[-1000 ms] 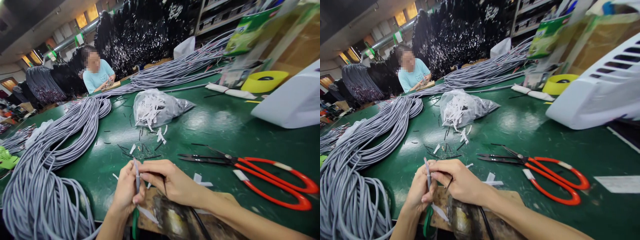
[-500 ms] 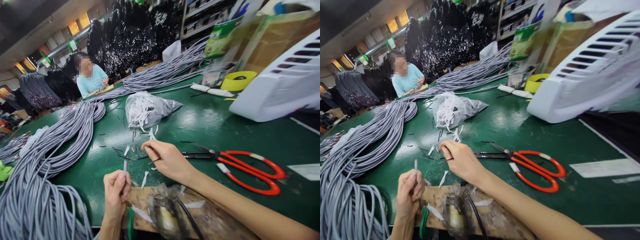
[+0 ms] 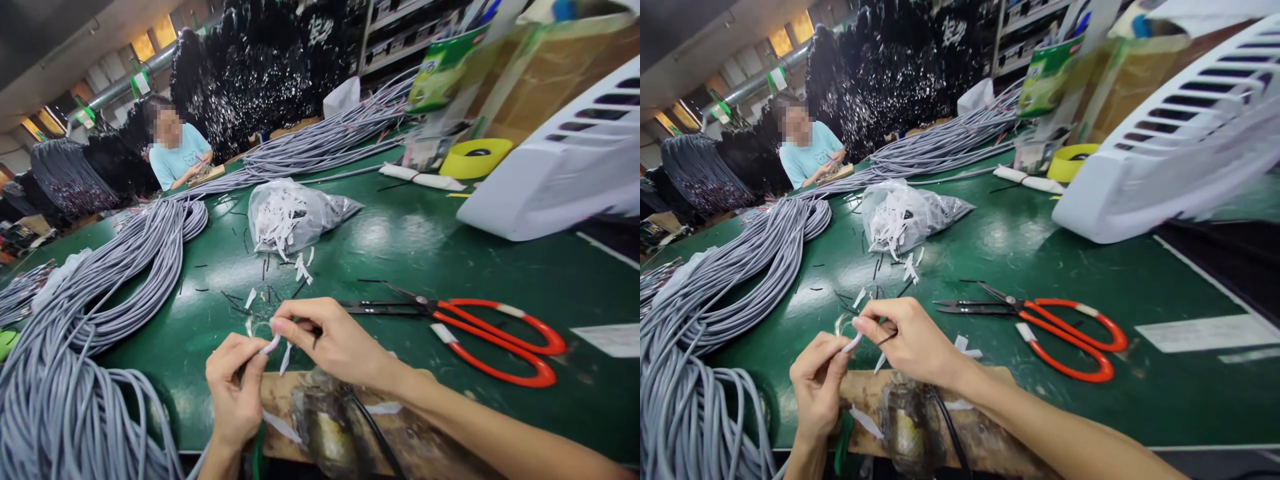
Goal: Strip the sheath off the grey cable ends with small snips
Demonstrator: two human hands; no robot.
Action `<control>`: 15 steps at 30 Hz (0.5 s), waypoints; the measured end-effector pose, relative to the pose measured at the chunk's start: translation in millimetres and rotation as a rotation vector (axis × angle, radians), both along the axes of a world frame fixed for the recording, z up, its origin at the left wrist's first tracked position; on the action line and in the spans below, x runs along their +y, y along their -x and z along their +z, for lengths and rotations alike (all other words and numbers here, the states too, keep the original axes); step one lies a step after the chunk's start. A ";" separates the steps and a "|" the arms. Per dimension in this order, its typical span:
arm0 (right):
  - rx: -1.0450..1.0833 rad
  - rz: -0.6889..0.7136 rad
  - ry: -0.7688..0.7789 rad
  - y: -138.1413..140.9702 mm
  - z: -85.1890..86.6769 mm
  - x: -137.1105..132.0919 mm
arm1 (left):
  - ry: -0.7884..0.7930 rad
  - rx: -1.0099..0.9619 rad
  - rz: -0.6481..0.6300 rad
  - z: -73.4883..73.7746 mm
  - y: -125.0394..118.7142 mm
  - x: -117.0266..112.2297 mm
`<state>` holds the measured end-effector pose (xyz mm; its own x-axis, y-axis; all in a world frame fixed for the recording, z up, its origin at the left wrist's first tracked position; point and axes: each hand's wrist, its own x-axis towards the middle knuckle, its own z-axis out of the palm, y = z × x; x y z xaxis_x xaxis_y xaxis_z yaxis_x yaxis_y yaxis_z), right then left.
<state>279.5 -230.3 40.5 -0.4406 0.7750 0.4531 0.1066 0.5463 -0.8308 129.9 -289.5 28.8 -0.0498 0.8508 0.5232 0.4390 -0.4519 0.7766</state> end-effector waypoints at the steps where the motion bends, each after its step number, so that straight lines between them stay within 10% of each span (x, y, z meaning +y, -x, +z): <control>1: -0.009 -0.005 -0.028 0.6 -0.2 -2.0 | -0.024 0.007 0.031 0.1 -1.1 -0.2; 7: 0.039 -0.016 -0.263 2.8 -1.0 -8.4 | -0.055 0.309 0.071 -4.0 -8.1 -0.7; 15: -0.055 0.119 0.324 2.1 -2.3 -1.5 | -0.303 0.377 0.111 -8.0 -10.2 -4.2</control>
